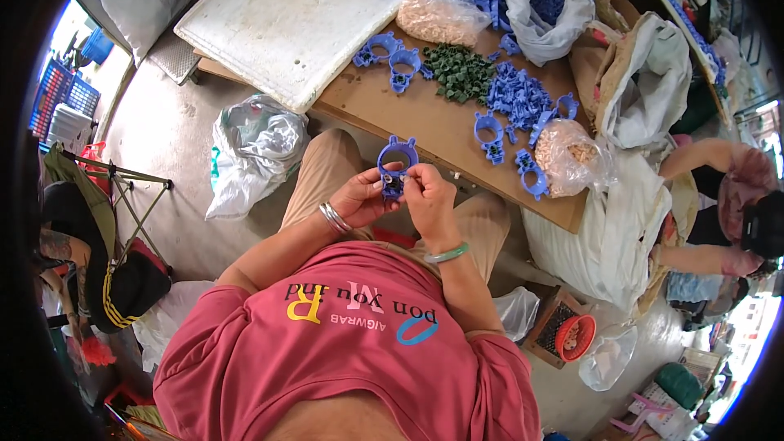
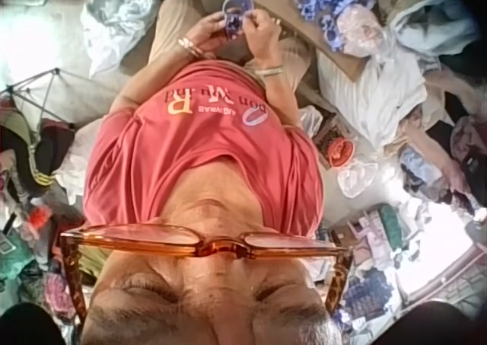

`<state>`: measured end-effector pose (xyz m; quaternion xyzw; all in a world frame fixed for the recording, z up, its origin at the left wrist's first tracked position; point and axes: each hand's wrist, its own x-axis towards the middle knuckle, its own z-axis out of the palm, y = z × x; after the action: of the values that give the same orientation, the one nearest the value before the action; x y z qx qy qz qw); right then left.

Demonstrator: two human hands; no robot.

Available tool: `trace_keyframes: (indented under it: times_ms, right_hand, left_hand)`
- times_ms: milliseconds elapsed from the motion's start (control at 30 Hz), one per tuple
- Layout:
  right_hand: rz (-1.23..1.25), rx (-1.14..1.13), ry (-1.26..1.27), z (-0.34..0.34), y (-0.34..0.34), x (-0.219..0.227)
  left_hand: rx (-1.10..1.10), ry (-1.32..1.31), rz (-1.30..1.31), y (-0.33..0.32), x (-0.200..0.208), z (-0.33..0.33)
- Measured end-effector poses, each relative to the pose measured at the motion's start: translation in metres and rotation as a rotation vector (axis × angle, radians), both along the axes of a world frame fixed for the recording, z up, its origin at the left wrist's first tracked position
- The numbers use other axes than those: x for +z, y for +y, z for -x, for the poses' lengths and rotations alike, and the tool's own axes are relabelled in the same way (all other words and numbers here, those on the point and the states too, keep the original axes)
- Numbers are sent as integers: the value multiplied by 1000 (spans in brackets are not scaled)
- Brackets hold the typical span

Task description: The person assembles small green plastic components into blue plastic frames by hand at a work table.

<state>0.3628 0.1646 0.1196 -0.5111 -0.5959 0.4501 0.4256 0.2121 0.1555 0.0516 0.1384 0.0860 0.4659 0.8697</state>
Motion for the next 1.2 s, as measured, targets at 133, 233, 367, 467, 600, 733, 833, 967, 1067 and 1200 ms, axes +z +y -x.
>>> trace_keyframes:
  times_ms: [133, 233, 367, 467, 600, 733, 833, 967, 1067, 1200]
  right_hand:
    - [-79, -89, 11, -5, 5, -10]
    - [-141, -171, 22, -14, 29, -27]
    - [-482, -159, -376, -29, 71, -43]
    - [-354, -162, -558, -35, 100, -49]
    - [-565, -185, -705, -35, 115, -44]
    - [-460, -179, -509, -39, 96, -22]
    - [-692, -351, -533, -68, 76, 18]
    - [-843, -690, -637, -148, 79, 56]
    - [-596, -623, -871, -210, 97, 60]
    - [-154, -380, -1257, -236, 134, 44]
  left_hand:
    - [57, -1, 16, 1, -3, 0]
    - [81, -3, 20, 1, -7, 4]
    - [83, -33, 28, 2, -4, 0]
    - [71, -41, 14, 3, -5, -2]
    - [109, 62, 70, 5, -4, 2]
    - [144, -2, 8, 2, -9, 8]
    - [111, -1, 6, 3, -12, 9]
    - [94, -18, 14, 5, -13, 6]
    - [64, -31, 15, 7, -7, 1]
    - [27, -60, 15, 9, 1, -6]
